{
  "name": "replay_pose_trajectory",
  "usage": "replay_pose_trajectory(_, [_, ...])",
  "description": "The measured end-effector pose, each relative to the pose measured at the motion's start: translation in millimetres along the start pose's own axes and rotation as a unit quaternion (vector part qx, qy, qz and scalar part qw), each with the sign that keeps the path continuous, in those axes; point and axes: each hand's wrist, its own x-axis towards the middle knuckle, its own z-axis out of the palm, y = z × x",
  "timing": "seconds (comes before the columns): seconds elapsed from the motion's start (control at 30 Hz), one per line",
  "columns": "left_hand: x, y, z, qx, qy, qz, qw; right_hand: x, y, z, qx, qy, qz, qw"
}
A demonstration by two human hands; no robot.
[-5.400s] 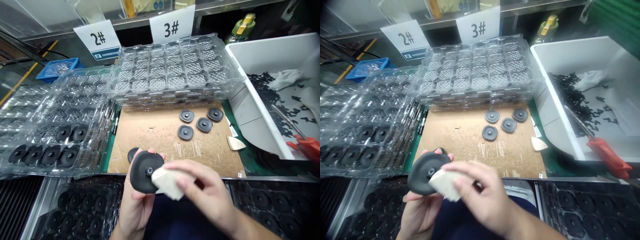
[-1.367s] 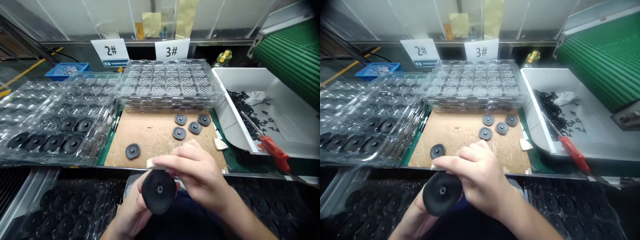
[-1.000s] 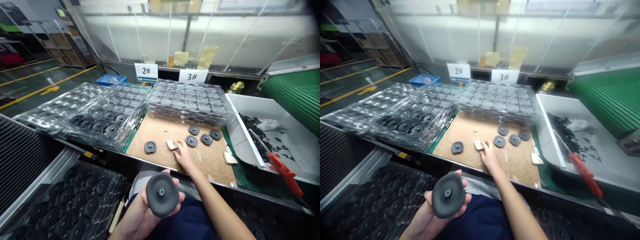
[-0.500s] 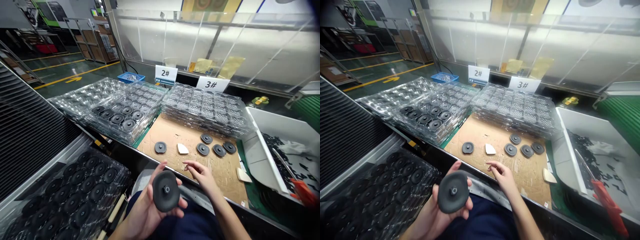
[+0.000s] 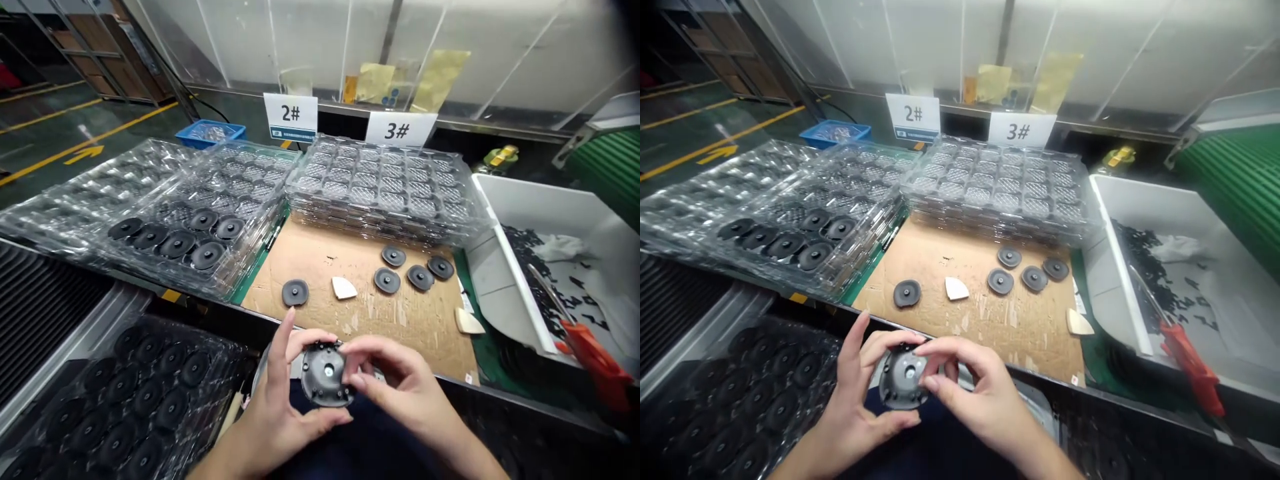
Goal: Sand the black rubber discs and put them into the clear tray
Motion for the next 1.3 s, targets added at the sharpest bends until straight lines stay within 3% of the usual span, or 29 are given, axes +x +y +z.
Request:
replay_pose_trajectory(0.1, [4.8, -0.1, -3.1, -0.001, -0.022, -0.036, 0.999, 6.3, -6.9, -3.8, 0.051, -0.067, 0.041, 0.996])
replay_pose_trajectory(0.23, [7.8, -0.8, -5.1, -0.089, -0.054, -0.094, 0.990, 18.7, -11.5, -9.3, 0.122, -0.123, 0.102, 0.980])
replay_pose_trajectory(0.37, [7.5, -2.1, -4.5, -0.125, -0.083, -0.126, 0.981, 26.3, -9.8, -7.9, 0.172, -0.150, 0.143, 0.963])
replay_pose_trajectory(0.5, [6.8, -6.7, -4.5, -0.096, -0.089, -0.120, 0.984, 24.6, -3.9, -4.7, 0.233, -0.165, 0.168, 0.943])
replay_pose_trajectory(0.63, [9.7, -14.3, -6.5, -0.059, -0.100, -0.089, 0.989, 19.2, -0.1, -4.9, 0.245, -0.118, 0.171, 0.947])
replay_pose_trajectory(0.8, [13.7, -23.2, -7.8, 0.012, -0.095, -0.042, 0.995, 16.6, 1.0, -7.4, 0.177, -0.046, 0.151, 0.972])
replay_pose_trajectory(0.9, [17.5, -26.7, -5.7, -0.005, -0.080, -0.043, 0.996, 15.9, 5.9, -8.6, 0.164, -0.020, 0.148, 0.975])
replay_pose_trajectory(1.0, [25.1, -27.3, -3.7, -0.054, -0.079, -0.090, 0.991, 14.8, 15.3, -11.8, 0.166, 0.003, 0.151, 0.974])
replay_pose_trajectory(1.17, [34.6, -29.8, -4.4, -0.140, -0.132, -0.257, 0.947, 18.3, 38.2, -31.1, 0.066, 0.113, 0.134, 0.982])
replay_pose_trajectory(1.23, [35.4, -35.5, -7.6, -0.161, -0.101, -0.293, 0.937, 23.5, 50.7, -42.6, -0.032, 0.135, 0.095, 0.986])
replay_pose_trajectory(1.3, [36.6, -42.2, -16.0, -0.164, -0.053, -0.307, 0.936, 29.4, 65.9, -53.2, -0.131, 0.114, 0.053, 0.983])
